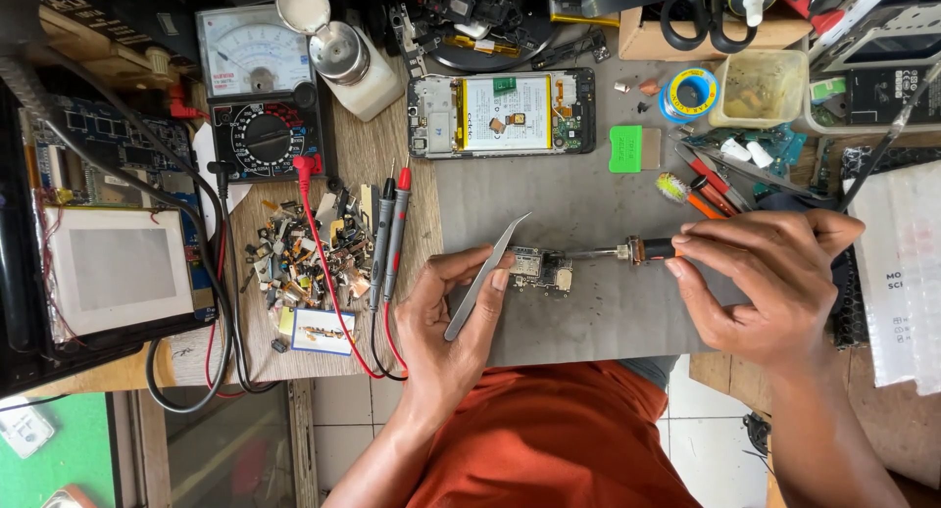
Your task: Soldering components on a small electronic circuit board using a soldering iron and tweezers.
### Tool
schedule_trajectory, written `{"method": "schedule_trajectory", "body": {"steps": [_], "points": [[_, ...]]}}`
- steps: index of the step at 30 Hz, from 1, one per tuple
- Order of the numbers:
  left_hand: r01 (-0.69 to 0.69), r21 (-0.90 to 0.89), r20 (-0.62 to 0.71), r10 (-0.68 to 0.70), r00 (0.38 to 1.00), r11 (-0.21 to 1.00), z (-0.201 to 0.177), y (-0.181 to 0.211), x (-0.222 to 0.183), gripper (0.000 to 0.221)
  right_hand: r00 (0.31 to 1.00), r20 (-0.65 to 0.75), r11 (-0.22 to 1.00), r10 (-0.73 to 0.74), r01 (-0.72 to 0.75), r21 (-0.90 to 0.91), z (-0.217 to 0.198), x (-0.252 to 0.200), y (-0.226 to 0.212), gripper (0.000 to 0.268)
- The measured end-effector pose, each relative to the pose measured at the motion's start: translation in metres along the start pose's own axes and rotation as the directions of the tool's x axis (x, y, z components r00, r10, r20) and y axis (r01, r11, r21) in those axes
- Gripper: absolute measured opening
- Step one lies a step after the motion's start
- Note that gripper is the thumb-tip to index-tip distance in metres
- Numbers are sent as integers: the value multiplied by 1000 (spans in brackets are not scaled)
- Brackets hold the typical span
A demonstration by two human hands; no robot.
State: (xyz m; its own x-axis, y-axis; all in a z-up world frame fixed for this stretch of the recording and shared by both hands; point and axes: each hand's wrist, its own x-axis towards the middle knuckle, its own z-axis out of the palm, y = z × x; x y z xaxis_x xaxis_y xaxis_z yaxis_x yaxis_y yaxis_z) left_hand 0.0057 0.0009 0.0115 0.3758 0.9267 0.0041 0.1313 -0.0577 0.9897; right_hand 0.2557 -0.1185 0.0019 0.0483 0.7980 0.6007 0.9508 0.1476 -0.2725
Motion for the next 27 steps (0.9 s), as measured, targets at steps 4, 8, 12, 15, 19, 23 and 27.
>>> {"method": "schedule_trajectory", "body": {"steps": [4,8,12,15,19,23,27], "points": [[-12,113,-18,14,1000,993,-1,1,1,25,1000,-1,1000,1,-1,11,-1,-1,-1,6],[-6,5,16,6,1000,1000,0,4,1,25,1000,-10,1000,11,-11,-4,-2,0,-2,6],[6,-10,24,-6,1000,1000,0,3,1,25,1000,-18,1000,21,-21,-10,-3,-2,-1,6],[7,7,22,-7,1000,1000,0,4,1,25,1000,-12,1000,-12,12,4,-3,-2,0,7],[3,3,22,-3,1000,1000,1,3,1,24,1000,0,999,-28,28,-18,-4,0,-1,6],[1,-15,22,0,1000,1000,2,2,1,24,1000,-10,999,-24,23,-26,-3,-2,1,6],[1,17,19,-2,1000,1000,1,6,3,24,999,-45,999,-27,25,-40,-2,-1,1,6]]}}
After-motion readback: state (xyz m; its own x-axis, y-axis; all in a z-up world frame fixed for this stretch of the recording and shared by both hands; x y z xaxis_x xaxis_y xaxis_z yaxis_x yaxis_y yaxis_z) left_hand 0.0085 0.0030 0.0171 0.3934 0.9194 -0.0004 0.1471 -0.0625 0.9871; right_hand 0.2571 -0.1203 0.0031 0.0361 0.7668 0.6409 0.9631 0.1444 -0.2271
